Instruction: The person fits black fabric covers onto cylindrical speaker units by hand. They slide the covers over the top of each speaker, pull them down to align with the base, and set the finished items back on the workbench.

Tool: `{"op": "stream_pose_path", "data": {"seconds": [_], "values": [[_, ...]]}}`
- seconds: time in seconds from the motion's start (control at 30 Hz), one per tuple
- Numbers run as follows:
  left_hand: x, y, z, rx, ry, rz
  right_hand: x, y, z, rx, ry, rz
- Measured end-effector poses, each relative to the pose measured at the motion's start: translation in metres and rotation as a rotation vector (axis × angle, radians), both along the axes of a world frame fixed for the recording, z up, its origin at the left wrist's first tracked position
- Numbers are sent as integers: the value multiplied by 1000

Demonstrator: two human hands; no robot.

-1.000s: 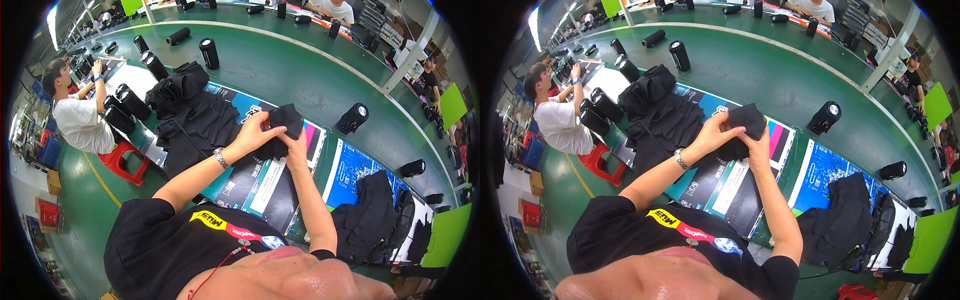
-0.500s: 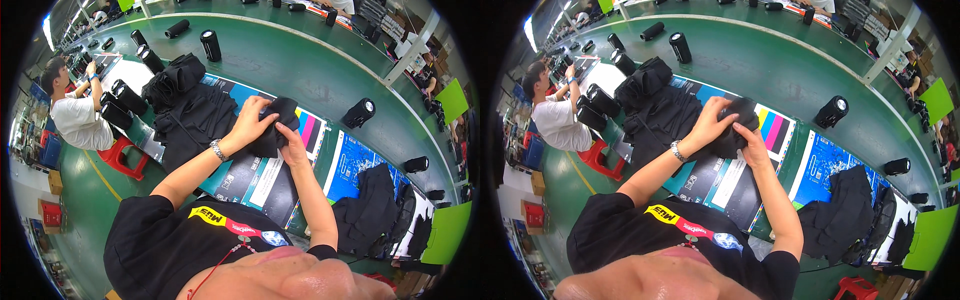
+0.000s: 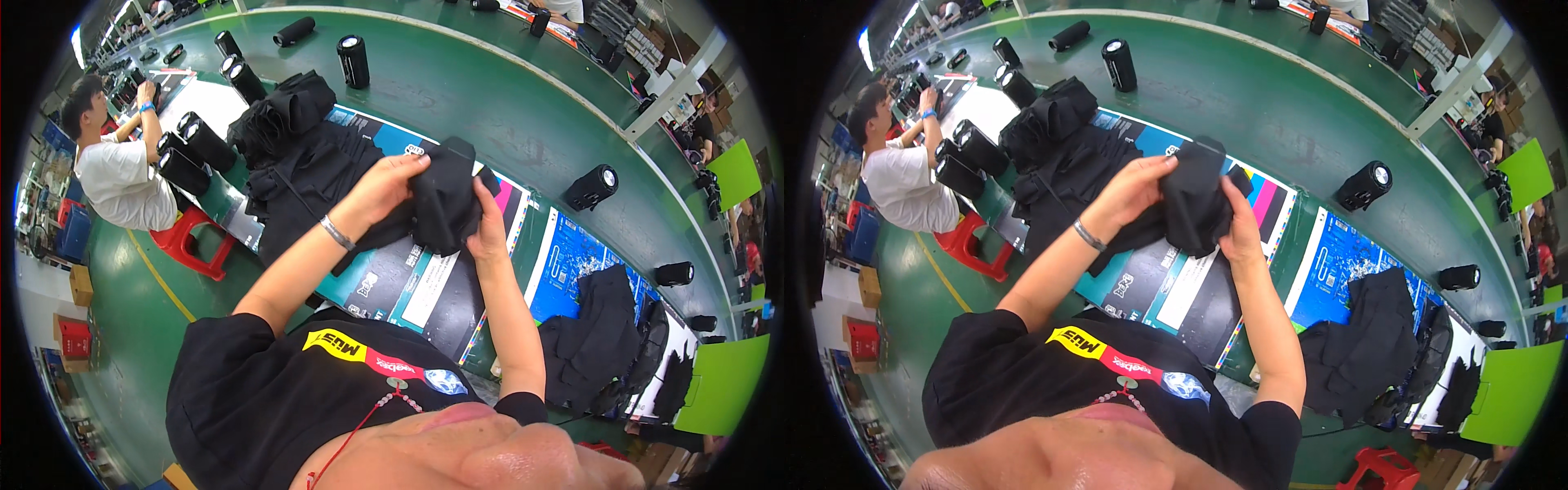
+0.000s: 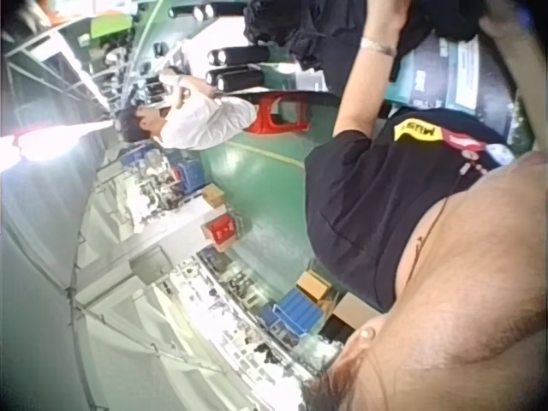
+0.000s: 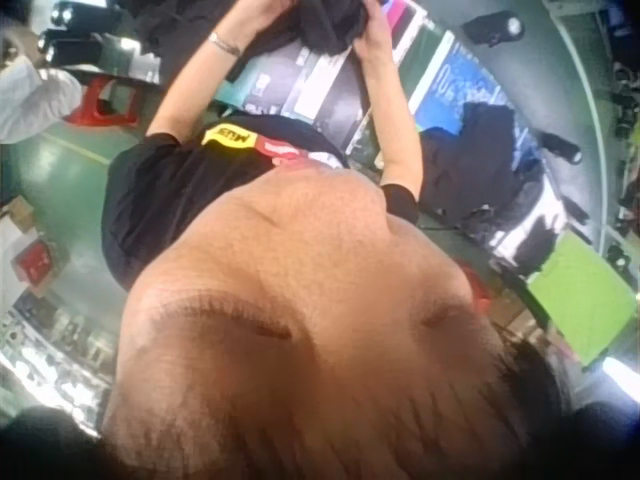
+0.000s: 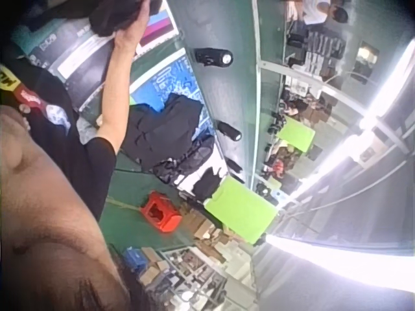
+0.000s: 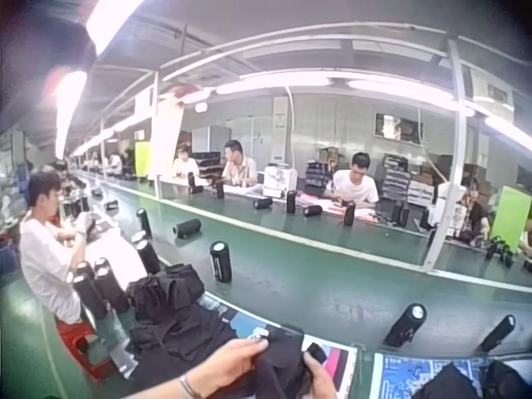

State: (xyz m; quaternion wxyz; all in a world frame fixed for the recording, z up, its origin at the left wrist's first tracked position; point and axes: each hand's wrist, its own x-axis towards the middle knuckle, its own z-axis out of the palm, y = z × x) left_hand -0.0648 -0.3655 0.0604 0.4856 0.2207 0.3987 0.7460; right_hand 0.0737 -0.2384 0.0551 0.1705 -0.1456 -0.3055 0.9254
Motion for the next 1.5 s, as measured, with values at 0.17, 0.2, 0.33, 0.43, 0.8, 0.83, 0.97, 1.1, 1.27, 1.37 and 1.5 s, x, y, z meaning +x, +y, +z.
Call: {"op": "stream_pose_path", "data": {"seconds": [0.17, 0.2, 0.33, 0.43, 0.8, 0.83, 0.97, 1.1, 1.27, 1.37, 1.5], "values": [[-57, -11, -7, 5, 813, -178, -4, -5, 4, 354, 64, 158], [-48, -12, 11, 12, 803, -168, -5, -1, 1, 390, 62, 146], [-10, -23, 60, -27, 460, -93, -21, -11, 5, 162, -143, -139], [-10, -20, 63, 32, 761, 67, -13, -8, 3, 107, 116, 178], [-37, -36, 61, 151, 298, -106, -9, -19, 60, 374, 65, 187], [-40, -38, 60, 136, 268, -196, -13, -17, 63, 361, 89, 152], [-55, -26, 59, 114, 289, -219, -41, -2, 72, 407, 172, 158], [-114, -16, 71, 126, 378, -142, -90, 8, 78, 563, 82, 18], [-194, 18, 69, -123, 592, 194, -183, 23, 67, 664, -184, -251], [-243, 47, 68, -160, 682, 386, -242, 28, 53, 777, -266, -399], [-291, 64, 64, -409, 883, 531, -306, 41, 37, 1126, -347, -714]]}}
